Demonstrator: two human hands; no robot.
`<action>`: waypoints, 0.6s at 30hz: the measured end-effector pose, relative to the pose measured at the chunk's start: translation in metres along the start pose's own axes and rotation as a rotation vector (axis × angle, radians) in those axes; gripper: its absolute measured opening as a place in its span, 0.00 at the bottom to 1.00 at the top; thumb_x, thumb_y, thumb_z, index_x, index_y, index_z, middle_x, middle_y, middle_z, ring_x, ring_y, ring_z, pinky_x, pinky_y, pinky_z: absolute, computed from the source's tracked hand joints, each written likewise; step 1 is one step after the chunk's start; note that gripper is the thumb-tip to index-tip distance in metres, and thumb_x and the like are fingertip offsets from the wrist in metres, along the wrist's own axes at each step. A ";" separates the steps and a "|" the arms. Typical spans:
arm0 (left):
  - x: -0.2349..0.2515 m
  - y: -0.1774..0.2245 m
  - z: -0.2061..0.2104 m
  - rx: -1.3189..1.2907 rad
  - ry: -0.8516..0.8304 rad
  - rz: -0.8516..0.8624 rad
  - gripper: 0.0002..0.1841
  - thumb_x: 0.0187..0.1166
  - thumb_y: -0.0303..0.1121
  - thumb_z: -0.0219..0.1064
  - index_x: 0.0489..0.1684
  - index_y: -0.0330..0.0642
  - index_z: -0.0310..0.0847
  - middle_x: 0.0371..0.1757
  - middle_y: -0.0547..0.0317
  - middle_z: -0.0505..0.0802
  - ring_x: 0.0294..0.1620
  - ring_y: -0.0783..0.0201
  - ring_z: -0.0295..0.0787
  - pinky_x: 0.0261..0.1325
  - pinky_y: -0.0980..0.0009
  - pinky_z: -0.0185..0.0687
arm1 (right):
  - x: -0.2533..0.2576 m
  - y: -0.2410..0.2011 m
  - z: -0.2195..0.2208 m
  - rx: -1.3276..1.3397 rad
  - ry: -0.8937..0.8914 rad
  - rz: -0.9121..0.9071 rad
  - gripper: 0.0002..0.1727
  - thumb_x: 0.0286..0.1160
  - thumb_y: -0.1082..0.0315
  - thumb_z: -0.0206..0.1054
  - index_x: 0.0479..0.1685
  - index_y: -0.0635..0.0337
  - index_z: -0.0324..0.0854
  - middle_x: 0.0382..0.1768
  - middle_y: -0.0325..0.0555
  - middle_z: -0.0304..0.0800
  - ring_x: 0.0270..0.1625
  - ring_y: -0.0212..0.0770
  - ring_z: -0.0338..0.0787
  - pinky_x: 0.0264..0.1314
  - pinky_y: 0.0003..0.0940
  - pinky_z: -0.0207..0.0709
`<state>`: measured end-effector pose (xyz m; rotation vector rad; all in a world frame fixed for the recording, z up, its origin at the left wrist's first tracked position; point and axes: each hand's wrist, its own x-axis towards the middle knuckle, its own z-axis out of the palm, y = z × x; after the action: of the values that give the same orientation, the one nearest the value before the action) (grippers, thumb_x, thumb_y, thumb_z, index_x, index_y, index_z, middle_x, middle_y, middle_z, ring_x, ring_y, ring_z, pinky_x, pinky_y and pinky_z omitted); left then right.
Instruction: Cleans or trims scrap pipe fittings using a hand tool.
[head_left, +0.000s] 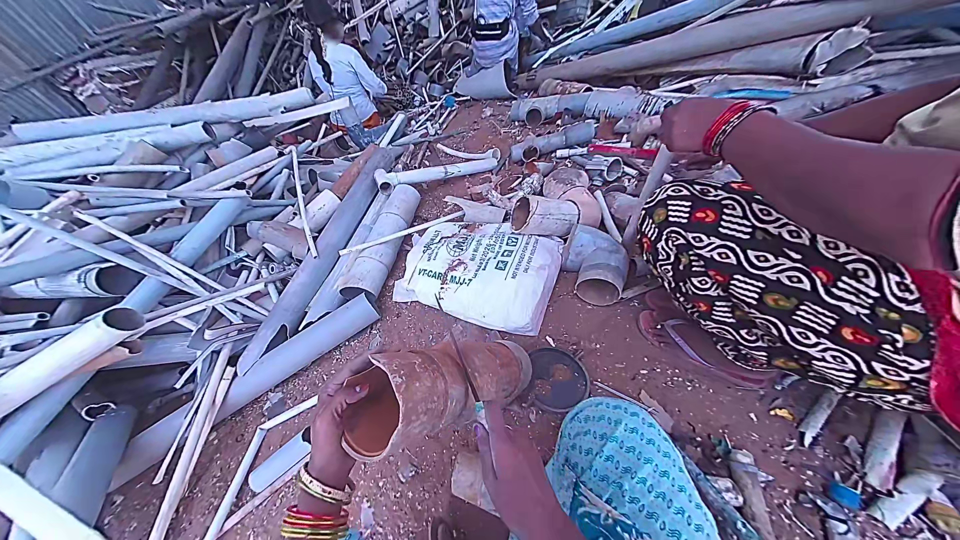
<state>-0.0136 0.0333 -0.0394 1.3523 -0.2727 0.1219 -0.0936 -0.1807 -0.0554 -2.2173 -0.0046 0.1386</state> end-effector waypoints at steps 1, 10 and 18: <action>0.001 0.000 -0.002 -0.003 0.001 0.002 0.22 0.69 0.25 0.52 0.54 0.47 0.91 0.56 0.62 0.97 0.59 0.69 0.93 0.63 0.71 0.87 | -0.006 -0.012 -0.004 -0.036 -0.006 -0.014 0.20 0.88 0.68 0.54 0.70 0.75 0.71 0.30 0.65 0.89 0.38 0.67 0.93 0.42 0.58 0.84; -0.003 0.002 0.007 -0.012 -0.029 0.017 0.22 0.69 0.25 0.54 0.56 0.46 0.90 0.57 0.61 0.96 0.60 0.69 0.92 0.64 0.73 0.86 | -0.008 -0.121 -0.113 -0.230 -0.523 0.172 0.22 0.90 0.73 0.52 0.71 0.87 0.70 0.55 0.81 0.84 0.58 0.69 0.88 0.64 0.50 0.79; -0.003 0.004 0.014 -0.011 0.032 -0.013 0.23 0.68 0.22 0.51 0.56 0.43 0.87 0.55 0.62 0.97 0.57 0.70 0.92 0.62 0.72 0.87 | -0.008 -0.117 -0.100 -0.247 -0.597 0.278 0.24 0.94 0.72 0.45 0.80 0.84 0.60 0.61 0.82 0.81 0.65 0.66 0.86 0.71 0.47 0.74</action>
<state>-0.0187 0.0212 -0.0337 1.3402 -0.2371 0.1307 -0.0855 -0.1896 0.0983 -2.3282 -0.0433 0.9928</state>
